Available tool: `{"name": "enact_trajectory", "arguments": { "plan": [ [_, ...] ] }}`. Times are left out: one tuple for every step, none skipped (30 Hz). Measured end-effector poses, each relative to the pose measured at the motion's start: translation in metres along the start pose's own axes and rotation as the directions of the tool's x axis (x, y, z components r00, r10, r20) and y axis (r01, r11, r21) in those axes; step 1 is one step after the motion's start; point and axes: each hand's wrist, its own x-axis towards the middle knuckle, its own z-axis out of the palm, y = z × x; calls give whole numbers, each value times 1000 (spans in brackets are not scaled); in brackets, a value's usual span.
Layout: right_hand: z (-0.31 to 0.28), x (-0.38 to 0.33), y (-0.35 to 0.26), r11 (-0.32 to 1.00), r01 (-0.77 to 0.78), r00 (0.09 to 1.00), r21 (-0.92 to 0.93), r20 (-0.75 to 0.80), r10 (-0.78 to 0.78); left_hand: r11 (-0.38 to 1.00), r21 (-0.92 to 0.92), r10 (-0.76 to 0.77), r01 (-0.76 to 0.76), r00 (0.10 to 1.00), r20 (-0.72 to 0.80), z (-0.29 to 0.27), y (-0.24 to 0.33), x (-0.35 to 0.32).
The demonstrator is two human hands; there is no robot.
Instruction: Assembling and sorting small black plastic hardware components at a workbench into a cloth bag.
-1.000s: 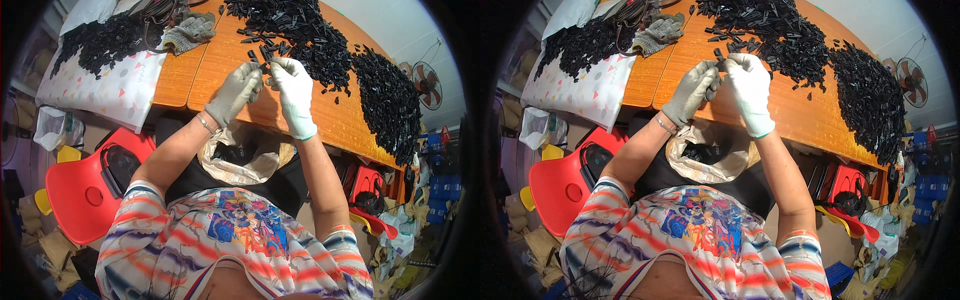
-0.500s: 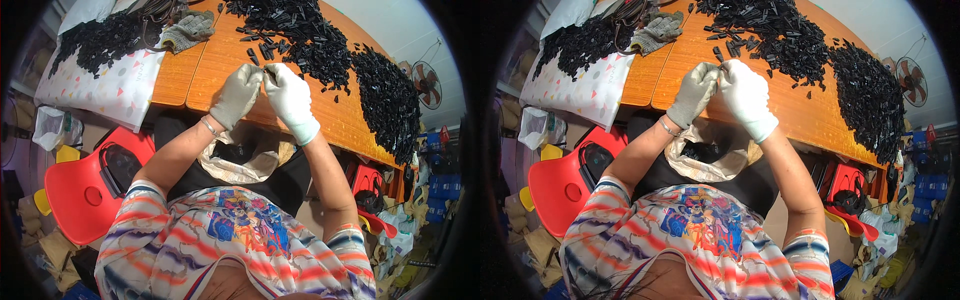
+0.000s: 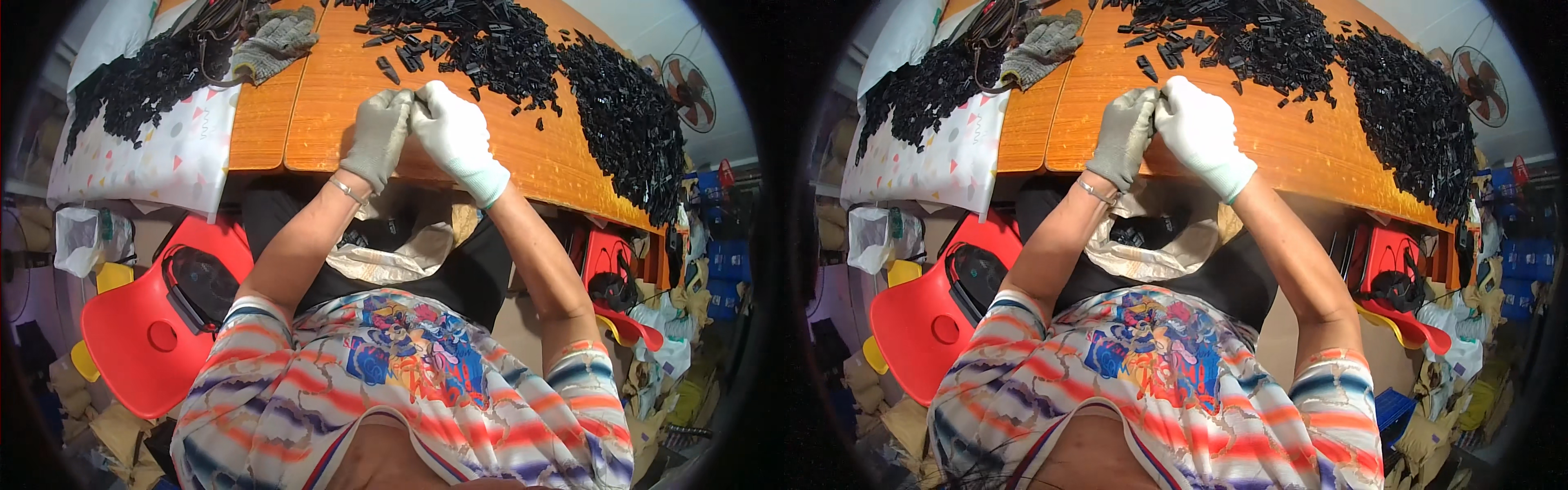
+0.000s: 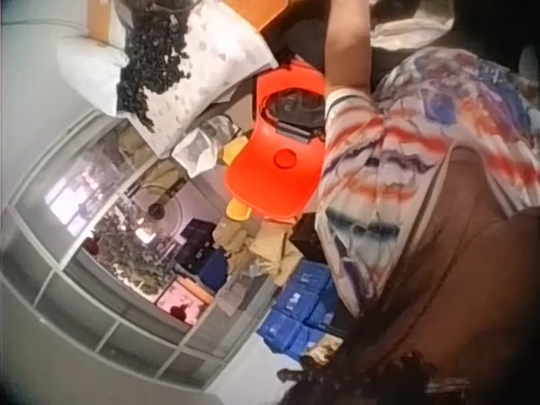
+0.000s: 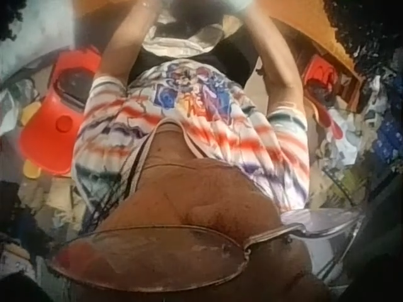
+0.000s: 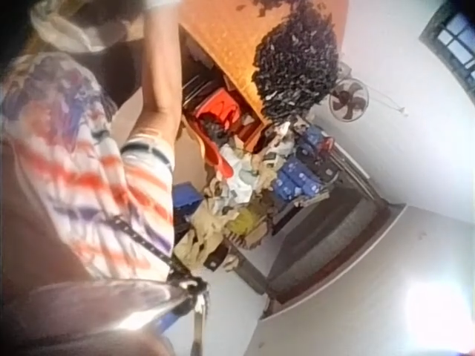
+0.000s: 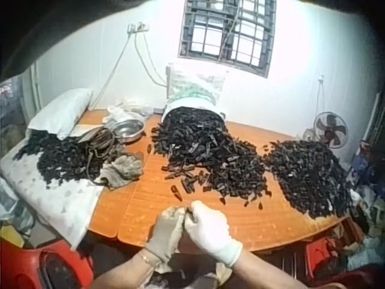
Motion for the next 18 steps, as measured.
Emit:
{"name": "enact_trajectory", "arguments": {
  "plan": [
    [-1, -1, 2, 999, -44, 999, 19, -10, 45, 999, 7, -36, 35, 998, 56, 0, 0, 2],
    [-5, 0, 4, 992, -107, 994, 63, -7, 108, 997, 15, -73, 72, 991, 110, 1, 2, 4],
    [-9, 0, 6, 980, -169, 985, 106, 0, 170, 999, -8, -51, 54, 982, 180, 2, 4, 7],
    [-10, 3, 15, 966, -205, 979, 159, 24, 204, 998, 19, -58, 56, 977, 207, 1, 5, 6],
    [-14, 4, 16, 913, -277, 961, 301, 63, 270, 997, 46, -72, 63, 970, 233, 1, 14, 0],
    [-20, 5, 17, 846, -334, 942, 417, 119, 313, 997, -7, -67, 72, 959, 276, -2, 13, -2],
    [-28, 6, 18, 761, -388, 920, 520, 179, 348, 997, -11, -74, 80, 958, 276, -3, 11, -5],
    [-31, 5, 19, 766, -404, 915, 500, 205, 349, 994, 0, -106, 110, 958, 268, -5, 10, -8],
    [-35, 1, 20, 768, -406, 914, 496, 207, 349, 990, 11, -139, 141, 956, 258, -6, 9, -11],
    [-40, -6, 18, 696, -391, 920, 602, 257, 295, 986, -36, -149, 164, 954, 260, -9, 5, -13],
    [-45, -13, 17, 609, -381, 925, 696, 300, 235, 985, -41, -150, 166, 954, 258, -11, 2, -14],
    [-48, -16, 17, 511, -435, 900, 742, 347, 263, 985, -69, -132, 156, 953, 272, -13, -1, -15],
    [-48, -18, 20, 513, -436, 900, 739, 350, 260, 985, -97, -113, 146, 952, 285, -14, -2, -16],
    [-45, -20, 27, 458, -463, 886, 759, 388, 253, 985, -98, -110, 143, 952, 285, -12, -1, -17],
    [-42, -21, 31, 402, -488, 872, 774, 425, 242, 977, -130, -122, 166, 947, 296, -9, 1, -20],
    [-36, -24, 33, 695, -231, 963, 680, 262, 63, 969, -162, -133, 189, 942, 308, -6, 3, -24],
    [-33, -28, 28, 552, -375, 924, 744, 351, 154, 964, -167, -147, 208, 936, 320, -2, 7, -29],
    [-29, -31, 23, 384, -501, 865, 776, 447, 226, 964, -168, -144, 206, 937, 319, -3, 4, -32]
  ]
}}
